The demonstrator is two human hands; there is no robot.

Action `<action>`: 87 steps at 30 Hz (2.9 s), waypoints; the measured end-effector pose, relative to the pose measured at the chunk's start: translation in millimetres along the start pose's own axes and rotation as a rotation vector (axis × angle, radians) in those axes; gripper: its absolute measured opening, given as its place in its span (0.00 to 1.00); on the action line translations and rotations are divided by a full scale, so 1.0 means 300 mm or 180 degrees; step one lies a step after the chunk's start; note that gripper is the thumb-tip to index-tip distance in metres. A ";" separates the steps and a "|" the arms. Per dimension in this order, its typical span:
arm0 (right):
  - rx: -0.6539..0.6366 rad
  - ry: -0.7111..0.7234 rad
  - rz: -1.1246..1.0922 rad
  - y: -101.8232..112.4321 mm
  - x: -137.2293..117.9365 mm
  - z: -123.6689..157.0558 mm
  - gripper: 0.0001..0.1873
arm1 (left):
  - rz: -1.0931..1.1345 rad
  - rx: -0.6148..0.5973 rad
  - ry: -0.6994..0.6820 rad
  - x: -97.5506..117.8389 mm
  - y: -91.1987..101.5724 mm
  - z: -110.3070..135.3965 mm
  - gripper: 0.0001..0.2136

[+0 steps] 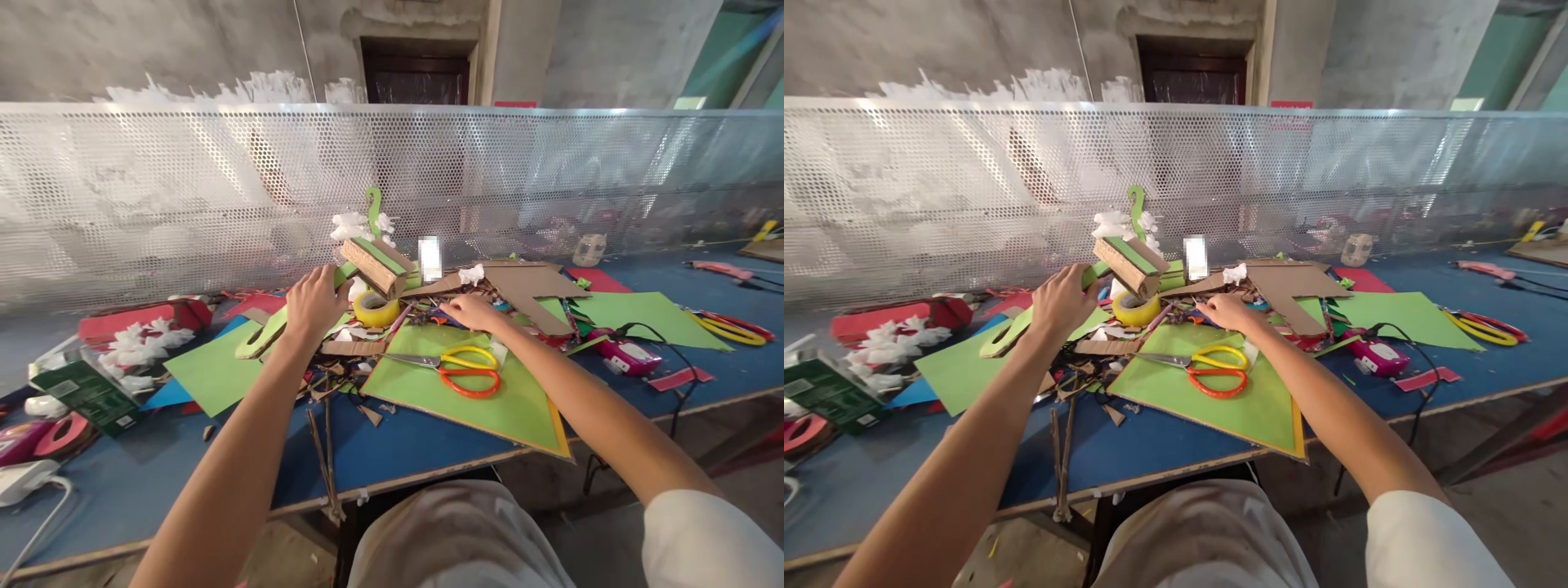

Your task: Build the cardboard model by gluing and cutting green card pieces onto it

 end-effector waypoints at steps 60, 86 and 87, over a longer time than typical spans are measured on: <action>0.1990 0.1491 -0.2513 0.340 -0.025 0.109 0.12 | -0.0259 -0.0178 -0.0449 0.140 0.026 0.059 0.20; 0.1771 0.2626 0.0135 0.150 -0.338 0.147 0.15 | -0.0115 -0.0217 -0.1004 0.281 0.022 0.121 0.20; 0.1762 0.2611 0.0104 0.150 -0.339 0.147 0.14 | -0.0118 -0.0206 -0.1014 0.281 0.021 0.120 0.20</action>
Point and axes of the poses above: each hand's wrist, its own z-axis away from the middle knuckle, its own y-axis out of the back of the hand, x = y × z, the point moved 8 cm from there along -z, towards the middle knuckle, and after that the axes turned 7 degrees about y, right-handed, at the moved point
